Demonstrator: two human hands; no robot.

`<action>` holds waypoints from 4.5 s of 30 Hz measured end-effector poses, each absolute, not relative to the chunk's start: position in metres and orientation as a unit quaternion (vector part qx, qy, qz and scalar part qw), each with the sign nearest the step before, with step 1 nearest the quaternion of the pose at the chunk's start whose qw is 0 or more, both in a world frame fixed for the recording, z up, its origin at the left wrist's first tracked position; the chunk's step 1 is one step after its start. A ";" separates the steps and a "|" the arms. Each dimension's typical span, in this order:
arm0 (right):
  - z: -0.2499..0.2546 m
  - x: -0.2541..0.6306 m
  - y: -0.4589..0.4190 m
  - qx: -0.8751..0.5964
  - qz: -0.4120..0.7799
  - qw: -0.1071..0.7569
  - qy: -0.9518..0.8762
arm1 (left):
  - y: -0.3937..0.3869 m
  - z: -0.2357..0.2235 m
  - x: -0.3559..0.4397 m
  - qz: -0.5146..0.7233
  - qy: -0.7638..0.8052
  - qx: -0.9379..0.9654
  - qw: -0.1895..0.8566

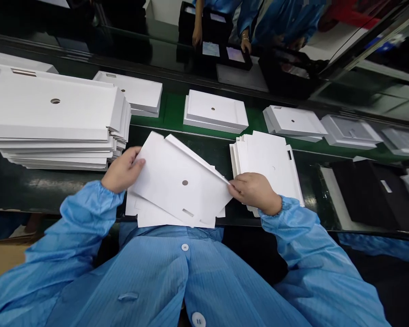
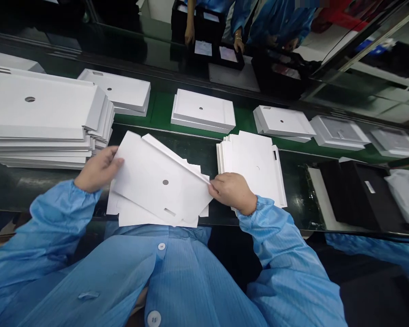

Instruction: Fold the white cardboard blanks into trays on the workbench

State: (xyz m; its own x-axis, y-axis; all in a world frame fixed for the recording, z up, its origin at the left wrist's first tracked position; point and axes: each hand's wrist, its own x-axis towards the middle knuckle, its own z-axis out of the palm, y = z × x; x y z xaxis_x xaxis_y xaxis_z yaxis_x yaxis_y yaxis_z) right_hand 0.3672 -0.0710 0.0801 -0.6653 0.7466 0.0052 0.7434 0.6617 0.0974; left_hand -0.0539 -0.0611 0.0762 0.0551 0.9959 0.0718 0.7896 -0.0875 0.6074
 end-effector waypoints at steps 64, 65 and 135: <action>0.015 0.226 0.020 0.355 -0.108 0.003 0.929 | -0.007 0.019 0.032 -0.048 0.466 0.881 0.064; 0.016 0.225 0.020 0.355 -0.105 0.008 0.929 | -0.007 0.020 0.034 -0.056 0.469 0.879 0.058; 0.011 0.238 0.053 0.331 0.012 -0.001 0.944 | 0.030 0.004 -0.006 -0.023 0.460 0.888 0.017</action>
State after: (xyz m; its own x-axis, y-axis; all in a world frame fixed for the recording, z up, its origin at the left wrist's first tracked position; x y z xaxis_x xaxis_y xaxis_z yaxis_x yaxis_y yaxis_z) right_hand 0.2376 0.0527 0.0109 -0.7808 0.6247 0.0093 0.6247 0.7805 0.0223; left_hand -0.0055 0.0298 0.0035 0.5765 0.8151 -0.0561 0.8167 -0.5770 0.0098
